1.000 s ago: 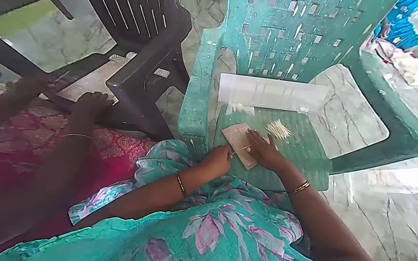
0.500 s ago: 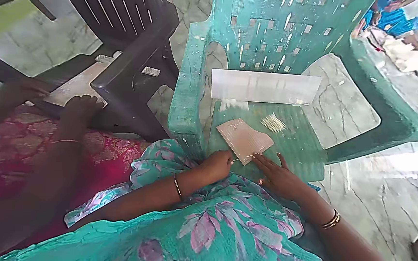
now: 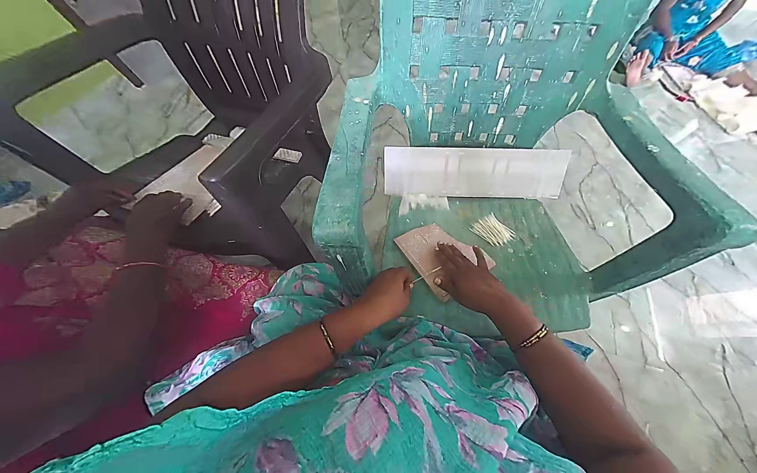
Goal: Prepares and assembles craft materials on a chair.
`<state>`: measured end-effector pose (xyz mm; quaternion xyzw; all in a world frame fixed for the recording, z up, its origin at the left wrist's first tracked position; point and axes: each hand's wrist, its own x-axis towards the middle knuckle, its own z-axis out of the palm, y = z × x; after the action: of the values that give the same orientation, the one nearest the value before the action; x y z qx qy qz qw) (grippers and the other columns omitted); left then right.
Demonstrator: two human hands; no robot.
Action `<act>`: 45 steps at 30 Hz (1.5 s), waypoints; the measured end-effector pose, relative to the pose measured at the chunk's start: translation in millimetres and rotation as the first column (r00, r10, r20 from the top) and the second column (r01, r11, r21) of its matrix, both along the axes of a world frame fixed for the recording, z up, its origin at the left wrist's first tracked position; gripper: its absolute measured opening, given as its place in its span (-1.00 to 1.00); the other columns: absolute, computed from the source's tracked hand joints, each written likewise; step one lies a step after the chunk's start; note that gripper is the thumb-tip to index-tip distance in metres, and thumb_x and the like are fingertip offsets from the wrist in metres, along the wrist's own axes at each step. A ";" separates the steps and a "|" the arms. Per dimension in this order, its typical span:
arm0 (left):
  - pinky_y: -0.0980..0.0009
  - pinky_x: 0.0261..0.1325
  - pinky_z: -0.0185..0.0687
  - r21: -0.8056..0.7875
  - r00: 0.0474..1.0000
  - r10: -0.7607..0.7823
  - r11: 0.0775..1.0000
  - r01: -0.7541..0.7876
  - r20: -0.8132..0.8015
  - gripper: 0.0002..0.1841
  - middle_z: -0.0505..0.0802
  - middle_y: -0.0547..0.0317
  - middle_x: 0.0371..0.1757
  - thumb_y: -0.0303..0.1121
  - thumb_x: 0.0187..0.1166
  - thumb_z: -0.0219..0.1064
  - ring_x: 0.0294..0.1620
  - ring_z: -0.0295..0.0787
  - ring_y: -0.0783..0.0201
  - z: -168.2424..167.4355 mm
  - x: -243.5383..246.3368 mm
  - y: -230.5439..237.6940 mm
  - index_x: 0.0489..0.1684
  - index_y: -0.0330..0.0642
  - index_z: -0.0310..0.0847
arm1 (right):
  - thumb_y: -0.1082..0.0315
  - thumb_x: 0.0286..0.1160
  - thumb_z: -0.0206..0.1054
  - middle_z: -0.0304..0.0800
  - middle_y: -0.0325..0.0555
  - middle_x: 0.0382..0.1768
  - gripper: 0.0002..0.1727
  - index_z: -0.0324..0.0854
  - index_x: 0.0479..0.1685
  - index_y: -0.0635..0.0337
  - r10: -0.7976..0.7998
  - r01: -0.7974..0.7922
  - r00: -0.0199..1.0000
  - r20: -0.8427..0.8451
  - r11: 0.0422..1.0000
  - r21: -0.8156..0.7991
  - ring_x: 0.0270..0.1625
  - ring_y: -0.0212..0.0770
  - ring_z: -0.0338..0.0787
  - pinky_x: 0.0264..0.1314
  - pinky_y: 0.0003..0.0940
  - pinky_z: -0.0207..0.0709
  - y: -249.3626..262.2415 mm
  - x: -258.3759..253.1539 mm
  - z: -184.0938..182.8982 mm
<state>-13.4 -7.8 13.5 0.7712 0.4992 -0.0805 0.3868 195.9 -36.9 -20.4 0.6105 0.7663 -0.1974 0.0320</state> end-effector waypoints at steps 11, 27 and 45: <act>0.02 0.50 0.49 0.004 0.996 -0.081 0.997 0.081 0.035 -0.64 0.75 -0.25 0.27 -0.34 0.86 0.03 0.36 0.68 -0.07 -6.8 0.0 -8.5 0.36 -0.39 0.58 | -0.26 0.81 -0.17 -0.10 -0.08 0.93 -0.15 -0.07 0.93 0.08 -0.027 0.021 0.999 -0.030 0.986 -0.166 0.96 -0.07 -0.17 0.79 0.49 -0.65 -66.3 6.3 22.7; 0.12 0.37 0.56 0.087 0.980 -0.122 0.990 0.110 0.157 -0.67 0.78 -0.16 0.16 -0.32 0.85 0.06 0.19 0.72 0.05 14.9 -2.0 -26.3 0.23 -0.35 0.65 | 0.33 0.59 0.33 0.94 -0.10 -0.10 -0.82 0.88 -0.18 0.06 0.043 0.159 0.953 -0.301 0.774 0.613 0.22 0.05 0.84 0.41 0.33 0.42 -61.3 17.4 -12.0; 0.15 0.34 0.57 0.038 0.975 -0.102 0.995 0.097 0.200 -0.69 0.78 -0.14 0.14 -0.32 0.82 0.10 0.15 0.73 0.07 7.1 -33.5 -11.4 0.21 -0.35 0.67 | 0.23 0.71 0.26 0.82 0.21 0.10 -0.72 0.85 0.03 0.16 -0.621 0.706 0.708 -0.336 0.628 0.327 0.34 0.32 0.66 0.36 0.42 0.34 39.6 75.5 -4.0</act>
<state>-46.9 -19.2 20.6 0.8047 0.4194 -0.0143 0.4199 271.4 2.8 -24.4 0.8194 0.5084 -0.0775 -0.2533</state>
